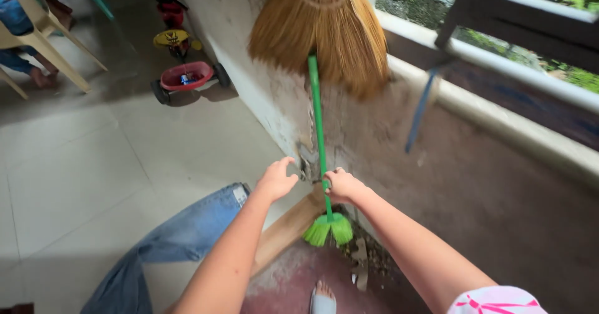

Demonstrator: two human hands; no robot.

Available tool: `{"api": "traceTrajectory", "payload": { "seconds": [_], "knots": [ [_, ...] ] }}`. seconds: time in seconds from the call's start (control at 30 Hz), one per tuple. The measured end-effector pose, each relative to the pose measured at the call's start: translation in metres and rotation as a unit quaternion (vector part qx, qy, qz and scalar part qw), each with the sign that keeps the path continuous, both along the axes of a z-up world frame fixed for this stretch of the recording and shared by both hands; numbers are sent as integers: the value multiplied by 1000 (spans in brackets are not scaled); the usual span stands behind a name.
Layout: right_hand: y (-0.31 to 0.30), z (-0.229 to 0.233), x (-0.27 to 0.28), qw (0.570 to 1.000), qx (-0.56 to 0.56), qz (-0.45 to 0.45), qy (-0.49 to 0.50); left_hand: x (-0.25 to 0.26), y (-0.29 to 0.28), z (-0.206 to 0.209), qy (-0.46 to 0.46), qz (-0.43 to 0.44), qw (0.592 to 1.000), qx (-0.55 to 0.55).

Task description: Sweeping dust and debris into a dustpan on a balcony.

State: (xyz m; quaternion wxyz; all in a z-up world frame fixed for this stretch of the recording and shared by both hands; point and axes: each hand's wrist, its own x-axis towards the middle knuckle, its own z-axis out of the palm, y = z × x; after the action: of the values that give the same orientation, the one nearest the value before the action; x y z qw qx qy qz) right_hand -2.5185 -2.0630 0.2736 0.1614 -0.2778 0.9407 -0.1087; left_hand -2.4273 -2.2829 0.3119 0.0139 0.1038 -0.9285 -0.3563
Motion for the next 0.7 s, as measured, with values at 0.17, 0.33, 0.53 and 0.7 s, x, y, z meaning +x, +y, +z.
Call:
{"api": "traceTrajectory", "payload": {
  "seconds": [0.17, 0.33, 0.53, 0.7],
  "knots": [
    [-39, -53, -153, 992, -66, -105, -32, -90, -20, 13, 23, 19, 999, 18],
    [-65, -153, -279, 986, -66, -134, -74, -152, -35, 13, 29, 19, 998, 61],
    [-97, -20, -239, 881, -287, -330, -179, -199, -39, 15, 6, 33, 997, 72],
    [-110, -50, -255, 934, -306, -78, -168, -214, -27, 34, 27, 60, 988, 138]
  ]
}}
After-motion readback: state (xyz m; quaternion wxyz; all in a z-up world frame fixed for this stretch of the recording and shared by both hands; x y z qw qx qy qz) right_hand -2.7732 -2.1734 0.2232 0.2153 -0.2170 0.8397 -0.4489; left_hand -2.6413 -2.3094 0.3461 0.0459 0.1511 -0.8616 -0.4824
